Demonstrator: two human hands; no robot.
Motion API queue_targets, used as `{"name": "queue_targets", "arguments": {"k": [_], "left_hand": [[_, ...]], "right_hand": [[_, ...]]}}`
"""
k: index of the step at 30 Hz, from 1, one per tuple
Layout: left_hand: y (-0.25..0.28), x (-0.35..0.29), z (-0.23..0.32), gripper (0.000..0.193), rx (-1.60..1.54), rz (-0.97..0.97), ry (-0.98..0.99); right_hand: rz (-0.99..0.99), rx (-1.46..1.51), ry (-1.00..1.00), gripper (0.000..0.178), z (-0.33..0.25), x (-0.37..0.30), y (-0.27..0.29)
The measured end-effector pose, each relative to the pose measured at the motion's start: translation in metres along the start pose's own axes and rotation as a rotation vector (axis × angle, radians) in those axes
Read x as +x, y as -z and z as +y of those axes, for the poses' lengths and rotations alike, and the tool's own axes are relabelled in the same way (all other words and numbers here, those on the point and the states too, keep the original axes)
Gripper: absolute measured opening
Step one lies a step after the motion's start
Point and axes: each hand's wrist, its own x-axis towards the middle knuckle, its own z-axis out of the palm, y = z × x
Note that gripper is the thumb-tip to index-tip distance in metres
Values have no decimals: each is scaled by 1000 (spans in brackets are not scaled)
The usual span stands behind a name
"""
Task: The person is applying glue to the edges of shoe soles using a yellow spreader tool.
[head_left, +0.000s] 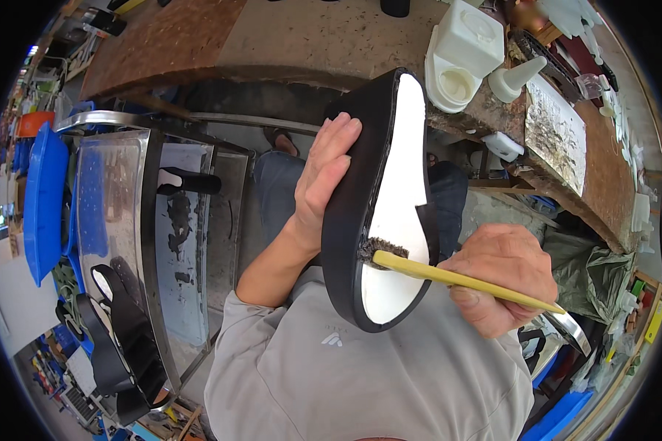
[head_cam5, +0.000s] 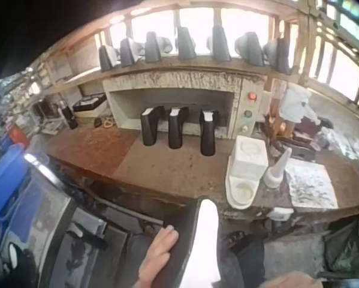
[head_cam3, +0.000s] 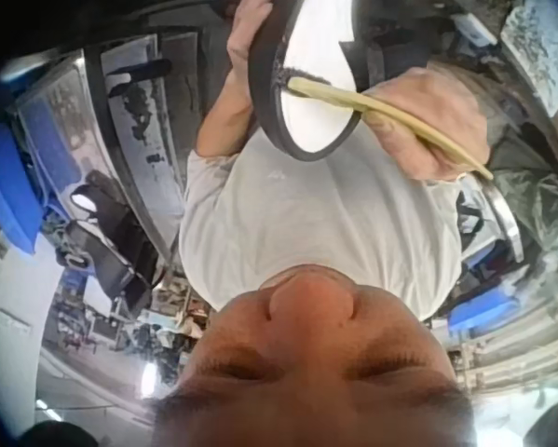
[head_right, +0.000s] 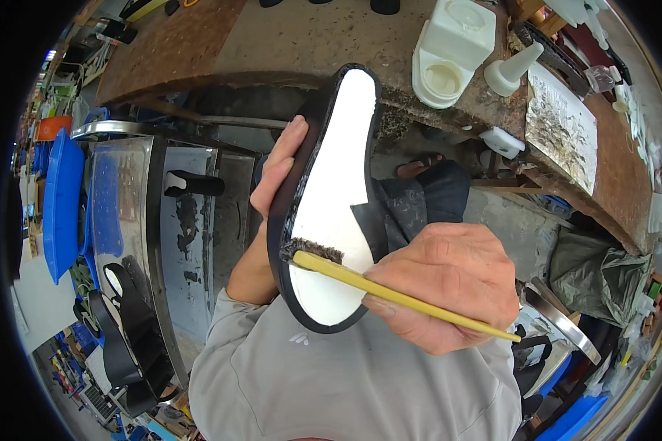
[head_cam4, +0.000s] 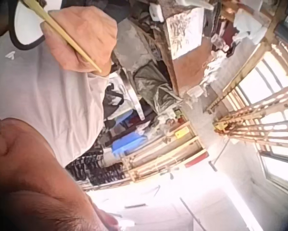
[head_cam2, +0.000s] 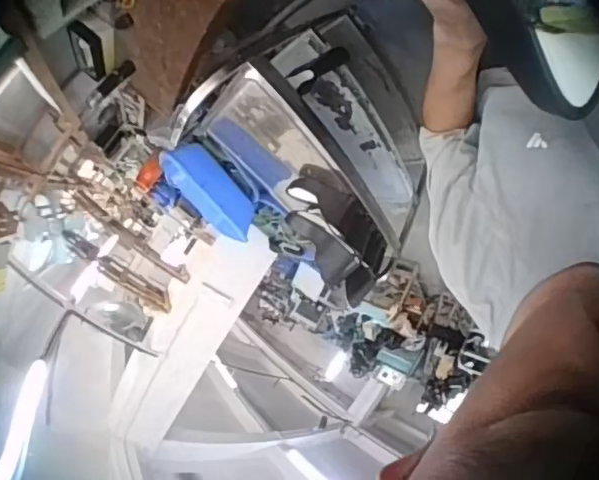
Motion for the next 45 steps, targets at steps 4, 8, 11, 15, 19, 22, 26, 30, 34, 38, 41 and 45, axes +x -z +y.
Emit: {"name": "queue_targets", "arguments": {"k": [4,8,11,15,19,22,26,30,34,38,41,45], "left_hand": [[-3,-2,1,53,-6,-13,34],[-5,-4,4,57,-89,-49,84],[-3,-7,9,55,-162,-93,173],[-1,-9,13,50,-230,-174,310],[1,-4,16,49,-291,-213,341],[3,1,23,50,-335,-303,421],[2,9,32,51,-448,-399,576],[-2,17,37,50,-654,-478,736],[-4,25,43,42,-732,-607,929],[-8,29,45,41,-703,-648,880],[-8,28,44,40,-681,-713,854],[-12,23,43,37,-715,-682,896]], "right_hand": [[-44,23,-4,21,-6,-3,1],[-69,19,-10,22,-10,-6,3],[-77,10,7,23,-11,-8,4],[-90,16,53,24,-10,-11,5],[-128,48,82,23,-9,-12,7],[-144,63,104,22,-8,-12,9],[-158,118,150,19,-4,-11,12],[-211,185,185,15,6,-3,21],[-369,212,258,15,18,9,34],[-445,222,303,15,28,17,41],[-480,279,347,11,36,22,45],[-567,339,375,9,47,26,49]]}}
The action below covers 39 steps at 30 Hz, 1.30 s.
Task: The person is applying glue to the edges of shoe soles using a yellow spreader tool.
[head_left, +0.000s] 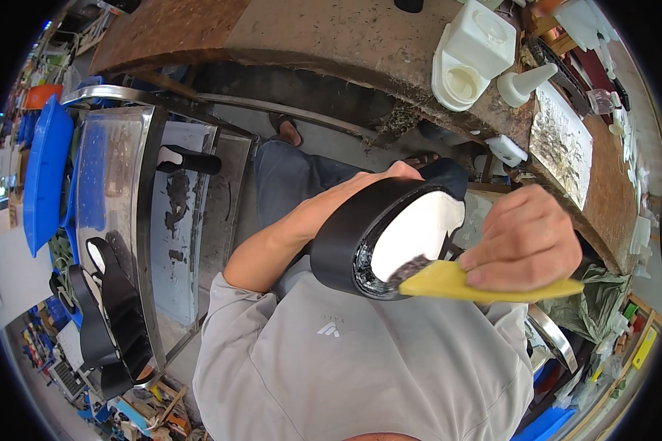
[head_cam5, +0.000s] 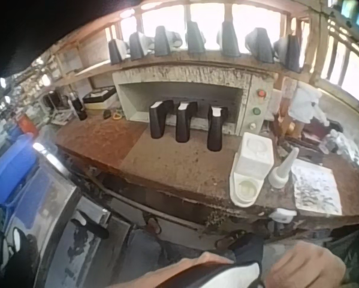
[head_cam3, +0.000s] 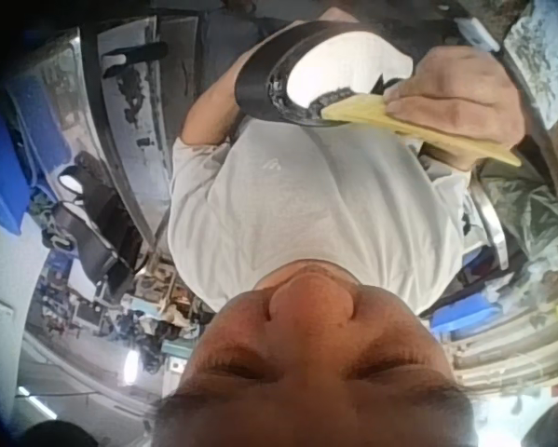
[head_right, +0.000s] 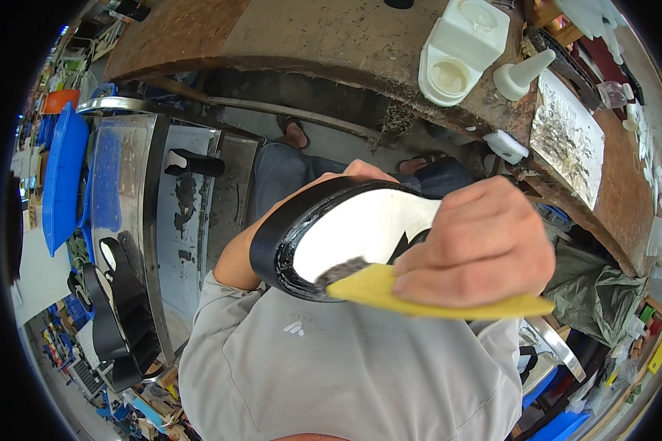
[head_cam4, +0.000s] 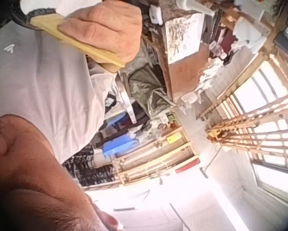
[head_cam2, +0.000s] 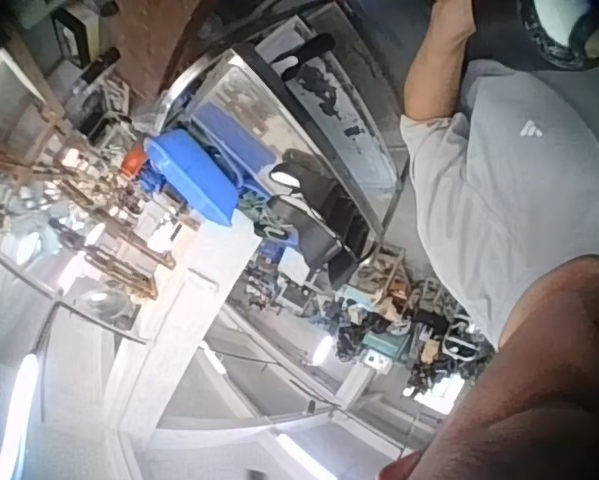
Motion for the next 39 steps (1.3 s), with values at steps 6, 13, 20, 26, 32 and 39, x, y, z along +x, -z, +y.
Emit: {"name": "queue_targets", "arguments": {"k": [6,13,20,26,32,39], "left_hand": [[7,7,-4,45,-243,80,-146],[17,11,3,57,-208,42,-137],[33,14,4,69,-195,98,-135],[49,23,-3,80,-237,171,-147],[57,51,-25,89,-638,260,-239],[64,51,-52,96,-744,373,-138]], "right_hand": [[492,-165,-52,16,-8,4,-27],[311,-328,-80,14,-4,-7,-23],[314,-158,-123,8,2,9,1],[617,-126,-485,20,5,-19,-1],[1345,-218,-959,13,43,-89,27],[985,-633,-1040,13,91,-120,26]]}}
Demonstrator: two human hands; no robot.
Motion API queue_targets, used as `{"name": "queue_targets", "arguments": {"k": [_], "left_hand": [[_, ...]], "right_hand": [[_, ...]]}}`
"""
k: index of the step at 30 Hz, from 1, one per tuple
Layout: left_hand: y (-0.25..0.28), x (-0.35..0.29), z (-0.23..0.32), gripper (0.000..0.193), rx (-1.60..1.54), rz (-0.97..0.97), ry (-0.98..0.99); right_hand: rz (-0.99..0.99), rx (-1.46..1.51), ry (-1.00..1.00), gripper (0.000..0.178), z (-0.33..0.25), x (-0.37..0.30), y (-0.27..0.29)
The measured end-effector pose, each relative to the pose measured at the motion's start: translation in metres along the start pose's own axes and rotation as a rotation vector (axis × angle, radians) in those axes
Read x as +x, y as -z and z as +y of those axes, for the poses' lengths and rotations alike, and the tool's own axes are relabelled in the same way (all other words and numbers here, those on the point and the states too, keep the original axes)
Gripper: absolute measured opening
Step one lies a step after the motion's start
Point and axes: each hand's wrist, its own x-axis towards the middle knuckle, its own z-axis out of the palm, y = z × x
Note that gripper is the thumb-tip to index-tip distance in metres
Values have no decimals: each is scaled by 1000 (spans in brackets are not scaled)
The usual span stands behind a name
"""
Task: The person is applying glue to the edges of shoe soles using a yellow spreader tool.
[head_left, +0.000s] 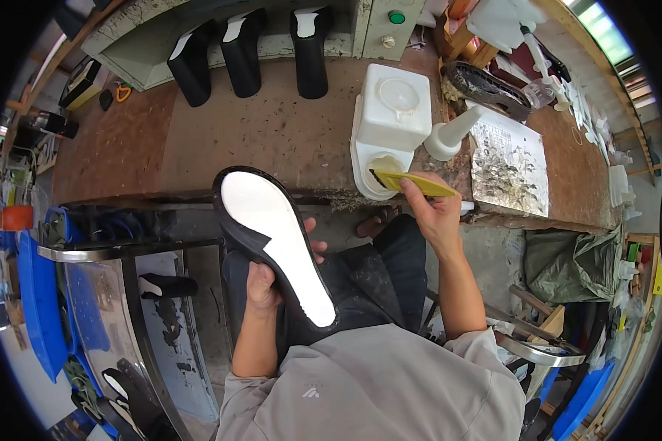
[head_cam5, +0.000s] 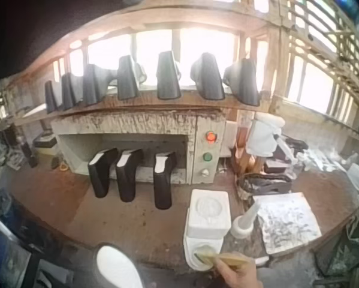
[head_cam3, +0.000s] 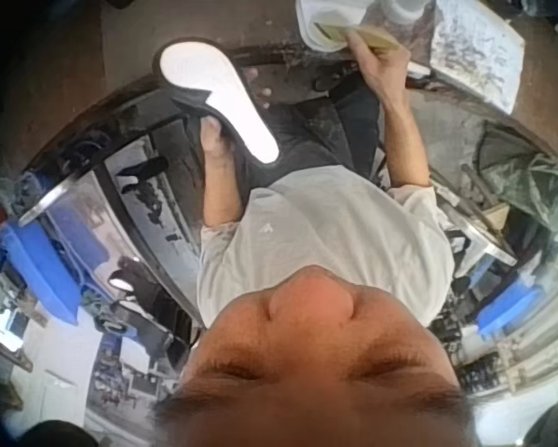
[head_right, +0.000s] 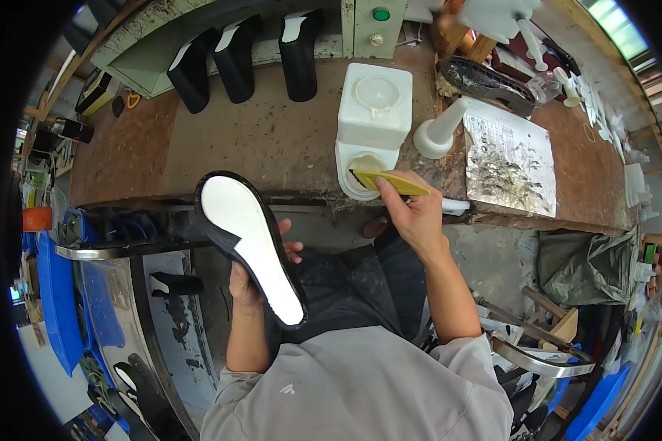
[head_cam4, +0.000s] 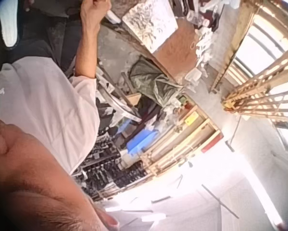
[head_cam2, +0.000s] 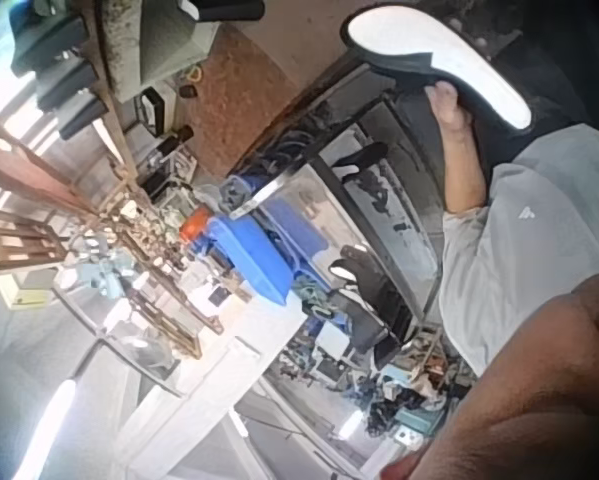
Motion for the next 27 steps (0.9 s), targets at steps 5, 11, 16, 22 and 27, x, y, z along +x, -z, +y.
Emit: {"name": "queue_targets", "arguments": {"k": [5,11,16,22,27], "left_hand": [[10,3,-13,96,16,67,45],[24,7,-27,90,157,60,45],[33,4,-37,85,416,70,-36],[12,-11,-26,47,528,-43,-140],[-15,-20,-13,46,533,-128,-191]], "right_hand": [[-84,-48,-68,13,2,2,-5],[-136,174,-283,15,3,2,-4],[-18,289,-340,12,-3,9,6],[-165,628,-337,13,-75,0,11],[-396,615,-51,17,-120,4,-6]]}}
